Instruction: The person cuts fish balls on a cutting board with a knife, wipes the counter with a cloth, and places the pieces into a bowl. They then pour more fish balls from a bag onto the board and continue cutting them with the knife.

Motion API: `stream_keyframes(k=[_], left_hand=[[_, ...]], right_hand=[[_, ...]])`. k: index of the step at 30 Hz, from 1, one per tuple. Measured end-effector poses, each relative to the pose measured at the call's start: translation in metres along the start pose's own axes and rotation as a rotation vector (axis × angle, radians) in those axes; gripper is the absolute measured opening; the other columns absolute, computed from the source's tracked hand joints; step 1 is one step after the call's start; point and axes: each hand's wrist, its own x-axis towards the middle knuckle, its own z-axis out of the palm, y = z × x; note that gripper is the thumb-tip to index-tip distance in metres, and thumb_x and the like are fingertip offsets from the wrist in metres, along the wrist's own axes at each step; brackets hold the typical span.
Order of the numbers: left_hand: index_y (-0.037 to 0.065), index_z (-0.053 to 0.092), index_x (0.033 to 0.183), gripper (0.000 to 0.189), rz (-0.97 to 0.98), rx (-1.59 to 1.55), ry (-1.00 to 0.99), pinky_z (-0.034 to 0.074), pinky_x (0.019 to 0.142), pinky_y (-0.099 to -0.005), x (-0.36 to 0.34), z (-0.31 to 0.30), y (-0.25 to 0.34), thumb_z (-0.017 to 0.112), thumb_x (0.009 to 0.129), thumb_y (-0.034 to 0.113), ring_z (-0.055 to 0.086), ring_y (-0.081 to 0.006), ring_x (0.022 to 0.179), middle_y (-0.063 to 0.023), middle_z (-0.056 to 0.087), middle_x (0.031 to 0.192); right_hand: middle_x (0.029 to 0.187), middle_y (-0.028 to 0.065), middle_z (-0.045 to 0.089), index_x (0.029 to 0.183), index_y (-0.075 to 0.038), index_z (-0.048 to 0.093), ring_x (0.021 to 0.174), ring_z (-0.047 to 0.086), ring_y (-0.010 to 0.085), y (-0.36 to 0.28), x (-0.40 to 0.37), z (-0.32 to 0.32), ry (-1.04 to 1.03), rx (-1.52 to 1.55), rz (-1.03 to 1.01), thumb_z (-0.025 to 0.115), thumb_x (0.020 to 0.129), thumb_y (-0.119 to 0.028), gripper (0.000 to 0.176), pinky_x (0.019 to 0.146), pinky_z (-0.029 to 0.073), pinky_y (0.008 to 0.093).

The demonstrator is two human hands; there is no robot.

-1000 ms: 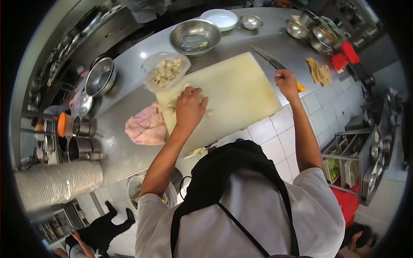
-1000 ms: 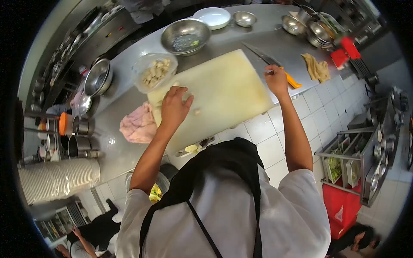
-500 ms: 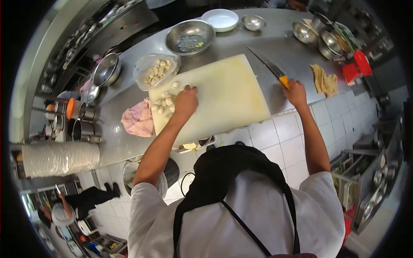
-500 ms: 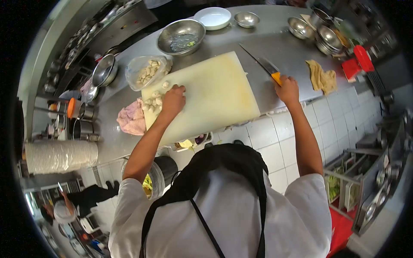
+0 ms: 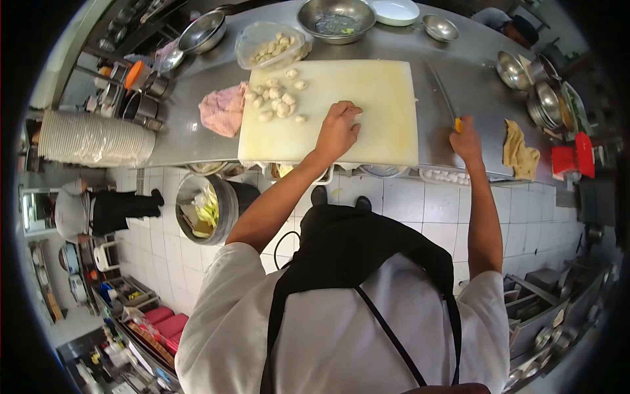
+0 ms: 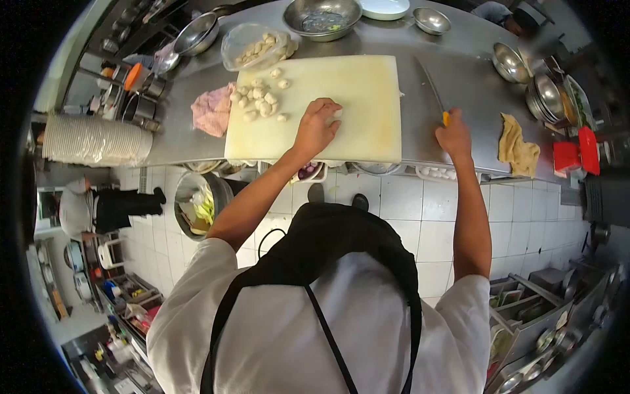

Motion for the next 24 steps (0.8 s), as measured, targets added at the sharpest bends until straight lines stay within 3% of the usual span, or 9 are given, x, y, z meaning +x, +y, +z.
stream_keyframes(k=[2, 8, 11, 13, 18, 24], left_hand=[[0.003, 0.072, 0.107, 0.032, -0.024, -0.045, 0.085, 0.055, 0.086, -0.0367, -0.004, -0.002, -0.005, 0.077, 0.075, 0.001, 0.064, -0.0320, 0.099, -0.0129, 0.065, 0.109], [0.003, 0.072, 0.107, 0.026, -0.245, -0.184, 0.175, 0.057, 0.076, -0.0338, -0.016, -0.010, -0.022, 0.074, 0.081, 0.005, 0.067, -0.0237, 0.091, -0.0118, 0.066, 0.111], [0.002, 0.072, 0.106, 0.026, -0.235, -0.226, 0.180, 0.057, 0.076, -0.0327, -0.014, -0.007, -0.021, 0.074, 0.080, 0.005, 0.067, -0.0234, 0.090, -0.0118, 0.066, 0.110], [0.002, 0.072, 0.105, 0.024, -0.226, -0.253, 0.178, 0.057, 0.076, -0.0319, -0.012, -0.002, -0.017, 0.074, 0.081, 0.004, 0.067, -0.0226, 0.088, -0.0117, 0.067, 0.107], [0.000, 0.072, 0.102, 0.021, -0.280, -0.259, 0.143, 0.057, 0.074, -0.0310, -0.015, 0.014, -0.020, 0.075, 0.082, 0.004, 0.067, -0.0206, 0.079, -0.0117, 0.068, 0.096], [-0.001, 0.073, 0.093, 0.014, -0.271, -0.265, 0.279, 0.055, 0.066, -0.0341, -0.020, 0.013, -0.017, 0.074, 0.080, 0.004, 0.066, -0.0248, 0.071, -0.0145, 0.069, 0.090]], right_hand=[[0.096, 0.0286, 0.068, 0.127, -0.003, 0.052, 0.095, 0.065, 0.0492, -0.009, -0.018, -0.008, 0.026, 0.042, -0.024, 0.059, 0.091, -0.021, 0.041, 0.083, 0.051, 0.0525], [0.084, 0.0240, 0.069, 0.121, -0.003, 0.054, 0.079, 0.066, 0.0460, -0.110, -0.094, -0.087, -0.268, 0.201, 0.099, 0.056, 0.101, -0.024, 0.029, 0.070, 0.050, 0.0484], [0.077, 0.0232, 0.067, 0.118, -0.003, 0.054, 0.073, 0.065, 0.0463, -0.130, -0.125, -0.097, -0.372, 0.113, -0.002, 0.057, 0.100, -0.020, 0.024, 0.064, 0.049, 0.0489], [0.075, 0.0247, 0.065, 0.114, -0.003, 0.054, 0.073, 0.064, 0.0476, -0.153, -0.138, -0.109, -0.462, 0.127, 0.034, 0.057, 0.100, -0.018, 0.021, 0.064, 0.049, 0.0509], [0.076, 0.0274, 0.065, 0.120, -0.005, 0.048, 0.073, 0.063, 0.0506, -0.156, -0.159, -0.105, -0.549, 0.010, -0.032, 0.056, 0.098, -0.015, 0.025, 0.068, 0.047, 0.0582], [0.073, 0.0265, 0.066, 0.119, -0.006, 0.049, 0.073, 0.064, 0.0497, -0.158, -0.171, -0.104, -0.610, -0.040, -0.021, 0.056, 0.099, -0.015, 0.023, 0.067, 0.049, 0.0571]])
